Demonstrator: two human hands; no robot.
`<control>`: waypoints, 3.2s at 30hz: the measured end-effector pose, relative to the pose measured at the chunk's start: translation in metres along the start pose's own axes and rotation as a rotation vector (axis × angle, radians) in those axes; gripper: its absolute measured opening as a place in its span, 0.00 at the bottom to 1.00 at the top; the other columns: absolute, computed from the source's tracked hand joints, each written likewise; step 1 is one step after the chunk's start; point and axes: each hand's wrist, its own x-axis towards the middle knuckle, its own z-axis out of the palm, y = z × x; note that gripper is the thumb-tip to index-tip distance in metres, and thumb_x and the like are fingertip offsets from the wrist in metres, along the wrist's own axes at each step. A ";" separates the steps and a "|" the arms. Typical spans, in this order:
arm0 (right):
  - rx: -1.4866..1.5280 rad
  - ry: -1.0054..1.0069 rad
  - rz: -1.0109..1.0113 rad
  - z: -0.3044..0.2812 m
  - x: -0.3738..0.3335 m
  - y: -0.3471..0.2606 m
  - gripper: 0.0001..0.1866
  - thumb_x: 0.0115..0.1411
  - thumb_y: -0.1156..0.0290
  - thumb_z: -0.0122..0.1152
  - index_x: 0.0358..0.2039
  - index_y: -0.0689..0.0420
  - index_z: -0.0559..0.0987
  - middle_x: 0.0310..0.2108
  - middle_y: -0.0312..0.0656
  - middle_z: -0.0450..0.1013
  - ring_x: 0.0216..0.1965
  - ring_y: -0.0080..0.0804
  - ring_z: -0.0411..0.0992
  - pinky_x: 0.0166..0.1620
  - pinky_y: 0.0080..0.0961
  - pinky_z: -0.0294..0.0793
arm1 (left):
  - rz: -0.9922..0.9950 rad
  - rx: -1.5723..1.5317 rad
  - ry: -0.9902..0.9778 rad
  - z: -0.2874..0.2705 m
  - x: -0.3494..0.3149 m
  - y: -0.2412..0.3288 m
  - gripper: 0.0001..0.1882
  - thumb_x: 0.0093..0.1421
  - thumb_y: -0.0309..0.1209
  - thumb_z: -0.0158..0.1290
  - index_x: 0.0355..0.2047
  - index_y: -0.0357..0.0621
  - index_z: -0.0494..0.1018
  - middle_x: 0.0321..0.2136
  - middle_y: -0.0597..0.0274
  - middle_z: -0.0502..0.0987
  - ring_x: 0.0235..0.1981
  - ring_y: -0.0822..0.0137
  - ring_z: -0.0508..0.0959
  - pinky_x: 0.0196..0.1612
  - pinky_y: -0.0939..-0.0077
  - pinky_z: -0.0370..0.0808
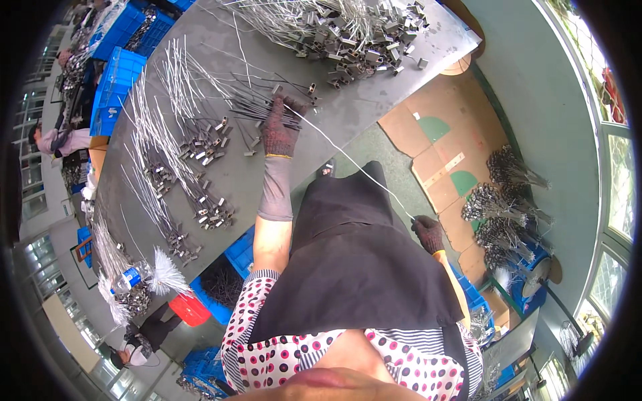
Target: Sort and organize bundles of long metal wires on a production table.
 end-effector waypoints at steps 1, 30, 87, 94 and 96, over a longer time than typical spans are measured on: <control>-0.007 -0.007 -0.004 0.002 0.002 -0.002 0.10 0.61 0.69 0.58 0.38 0.60 0.83 0.24 0.36 0.77 0.25 0.21 0.71 0.29 0.21 0.71 | -0.008 0.031 -0.006 0.002 -0.003 -0.003 0.12 0.63 0.36 0.59 0.43 0.45 0.76 0.33 0.63 0.77 0.37 0.62 0.79 0.48 0.49 0.79; -0.014 -0.056 -0.441 0.133 0.094 -0.274 0.35 0.63 0.46 0.54 0.57 0.66 0.69 0.48 0.60 0.75 0.46 0.51 0.76 0.49 0.43 0.73 | -0.146 0.476 0.024 0.028 -0.055 -0.055 0.12 0.62 0.34 0.61 0.38 0.37 0.80 0.29 0.62 0.80 0.27 0.72 0.78 0.28 0.77 0.75; 0.027 0.028 0.085 -0.029 -0.045 0.046 0.17 0.63 0.58 0.59 0.39 0.59 0.84 0.24 0.35 0.74 0.25 0.22 0.68 0.31 0.24 0.69 | -0.136 0.071 -0.137 0.102 -0.020 -0.059 0.13 0.66 0.37 0.56 0.42 0.40 0.76 0.30 0.60 0.79 0.30 0.64 0.81 0.38 0.55 0.84; -0.108 0.020 -0.142 -0.016 0.015 -0.013 0.20 0.64 0.54 0.57 0.38 0.61 0.82 0.23 0.35 0.72 0.23 0.21 0.67 0.26 0.22 0.68 | -0.107 0.144 -0.156 0.076 -0.036 -0.066 0.12 0.65 0.35 0.57 0.41 0.38 0.75 0.28 0.58 0.79 0.26 0.62 0.81 0.32 0.58 0.85; -0.092 -0.005 -0.201 0.002 0.032 -0.060 0.21 0.65 0.54 0.53 0.41 0.61 0.81 0.26 0.37 0.75 0.25 0.24 0.70 0.28 0.23 0.70 | -0.148 0.182 -0.126 0.075 -0.047 -0.072 0.13 0.65 0.34 0.57 0.42 0.37 0.76 0.30 0.56 0.79 0.28 0.60 0.81 0.32 0.59 0.85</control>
